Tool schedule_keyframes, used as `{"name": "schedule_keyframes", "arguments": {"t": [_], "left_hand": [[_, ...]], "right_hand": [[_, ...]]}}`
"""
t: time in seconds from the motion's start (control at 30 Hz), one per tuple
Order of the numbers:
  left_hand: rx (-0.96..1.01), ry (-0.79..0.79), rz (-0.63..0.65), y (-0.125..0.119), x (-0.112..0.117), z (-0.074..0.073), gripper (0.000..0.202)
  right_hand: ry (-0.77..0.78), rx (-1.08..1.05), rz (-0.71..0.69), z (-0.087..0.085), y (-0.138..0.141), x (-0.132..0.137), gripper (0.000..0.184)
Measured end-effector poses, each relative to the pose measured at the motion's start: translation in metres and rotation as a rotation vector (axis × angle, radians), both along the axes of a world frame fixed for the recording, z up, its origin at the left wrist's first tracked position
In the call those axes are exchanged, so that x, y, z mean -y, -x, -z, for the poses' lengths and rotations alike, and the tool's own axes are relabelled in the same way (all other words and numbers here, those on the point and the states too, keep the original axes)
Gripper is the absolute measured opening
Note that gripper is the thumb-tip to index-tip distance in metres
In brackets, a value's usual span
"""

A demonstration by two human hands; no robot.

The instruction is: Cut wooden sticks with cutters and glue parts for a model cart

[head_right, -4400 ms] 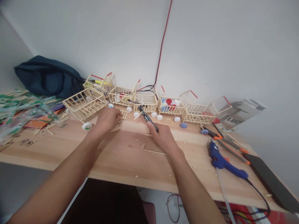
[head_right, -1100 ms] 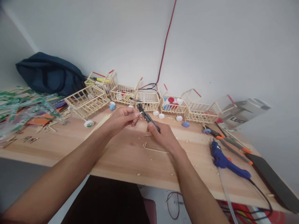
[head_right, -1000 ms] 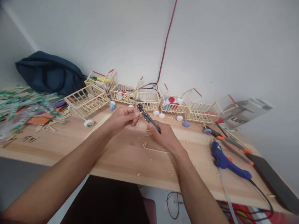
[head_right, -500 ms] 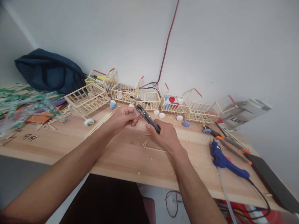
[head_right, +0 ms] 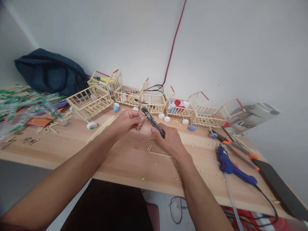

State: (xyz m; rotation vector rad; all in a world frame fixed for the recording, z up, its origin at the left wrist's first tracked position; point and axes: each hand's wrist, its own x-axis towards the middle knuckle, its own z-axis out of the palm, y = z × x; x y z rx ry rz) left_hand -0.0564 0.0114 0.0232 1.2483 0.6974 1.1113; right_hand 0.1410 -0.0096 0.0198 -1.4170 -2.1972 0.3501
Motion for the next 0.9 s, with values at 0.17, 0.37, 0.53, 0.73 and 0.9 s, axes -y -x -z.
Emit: {"name": "schedule_keyframes", "arguments": {"t": [0.17,0.37,0.53,0.73,0.9], "left_hand": [[-0.010,-0.012,0.002,0.0002,-0.0007,0.0004,0.020],[-0.008,-0.027,-0.011,-0.0002,-0.0006,-0.0010,0.020],[-0.010,-0.051,-0.007,-0.0001,-0.0002,-0.0016,0.023],[-0.014,-0.062,-0.020,-0.0004,-0.0005,-0.0008,0.025],[-0.007,-0.098,-0.072,0.0018,-0.0038,-0.0003,0.029]], "right_hand": [[-0.016,0.001,0.024,0.0006,0.0005,0.0000,0.054],[-0.020,0.070,0.045,0.0012,0.0003,0.0009,0.050],[-0.076,0.099,0.094,0.0002,-0.0014,0.0013,0.050],[-0.018,-0.070,0.078,0.0019,0.0018,0.0006,0.057],[0.434,-0.485,-0.052,0.0093,-0.0001,-0.0066,0.067]]}}
